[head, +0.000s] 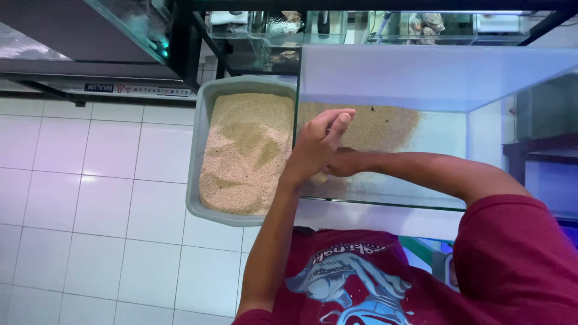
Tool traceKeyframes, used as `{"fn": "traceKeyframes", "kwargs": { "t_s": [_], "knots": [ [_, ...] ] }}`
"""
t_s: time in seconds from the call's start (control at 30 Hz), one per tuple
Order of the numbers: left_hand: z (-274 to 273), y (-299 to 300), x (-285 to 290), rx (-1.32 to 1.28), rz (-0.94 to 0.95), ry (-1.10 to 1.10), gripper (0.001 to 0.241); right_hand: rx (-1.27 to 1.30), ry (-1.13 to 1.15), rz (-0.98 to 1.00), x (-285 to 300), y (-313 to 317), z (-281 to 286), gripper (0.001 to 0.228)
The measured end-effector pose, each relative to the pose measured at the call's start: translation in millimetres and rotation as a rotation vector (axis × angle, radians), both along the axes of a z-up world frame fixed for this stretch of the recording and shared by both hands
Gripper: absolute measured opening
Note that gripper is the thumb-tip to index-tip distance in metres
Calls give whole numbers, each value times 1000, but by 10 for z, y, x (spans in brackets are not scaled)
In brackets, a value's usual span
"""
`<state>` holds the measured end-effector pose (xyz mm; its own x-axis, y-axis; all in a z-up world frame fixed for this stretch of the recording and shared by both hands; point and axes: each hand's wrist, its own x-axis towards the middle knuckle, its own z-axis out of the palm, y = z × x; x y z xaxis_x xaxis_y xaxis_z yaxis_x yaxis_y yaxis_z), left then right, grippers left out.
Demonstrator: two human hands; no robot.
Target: The person scoops sand from a plastic bin using a small cup and pours it into an empty glass aquarium, spreading the sand across the bottom.
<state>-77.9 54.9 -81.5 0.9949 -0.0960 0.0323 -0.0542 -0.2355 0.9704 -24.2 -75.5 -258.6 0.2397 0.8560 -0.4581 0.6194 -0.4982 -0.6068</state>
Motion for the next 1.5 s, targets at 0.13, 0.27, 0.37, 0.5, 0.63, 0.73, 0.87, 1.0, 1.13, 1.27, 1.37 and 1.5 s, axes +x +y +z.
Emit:
{"fn": "traceKeyframes", "kwargs": {
  "t_s": [0.13, 0.27, 0.37, 0.5, 0.63, 0.73, 0.87, 1.0, 1.13, 1.27, 1.37, 1.5],
  "knots": [
    [4, 19, 1, -11, -19, 30, 37, -11, -24, 34, 0, -139, -54, 36],
    [10, 23, -21, 15, -25, 34, 37, -100, -55, 15, 39, -436, -162, 33],
    [25, 31, -12, 25, -43, 33, 37, -148, -90, -44, 139, -675, -469, 33],
    [46, 29, -10, 38, -55, 31, 39, -179, -108, -105, 176, -904, -619, 38],
    [30, 21, -5, 47, -71, 36, 40, -156, -33, -98, -21, -872, -569, 38],
    [13, 25, -4, 43, -69, 33, 40, -105, -6, -70, -33, -846, -516, 40],
    [36, 52, -11, 44, -91, 33, 40, -162, -17, -94, 144, -943, -352, 39],
    [-14, 25, -3, 51, -71, 16, 36, -162, -37, -126, 157, -948, -260, 35],
    [-47, 13, 5, 52, -60, 0, 35, -74, -13, -133, 11, -796, -471, 31],
    [-11, 25, -8, 50, -69, 10, 34, -116, -37, -99, 99, -792, -481, 37],
    [-29, 32, 3, 63, -85, 11, 35, -206, -38, -172, 253, -929, -338, 40],
    [-29, 37, -2, 90, -99, -8, 34, -233, -56, -222, 319, -1107, -274, 42]
  ]
}}
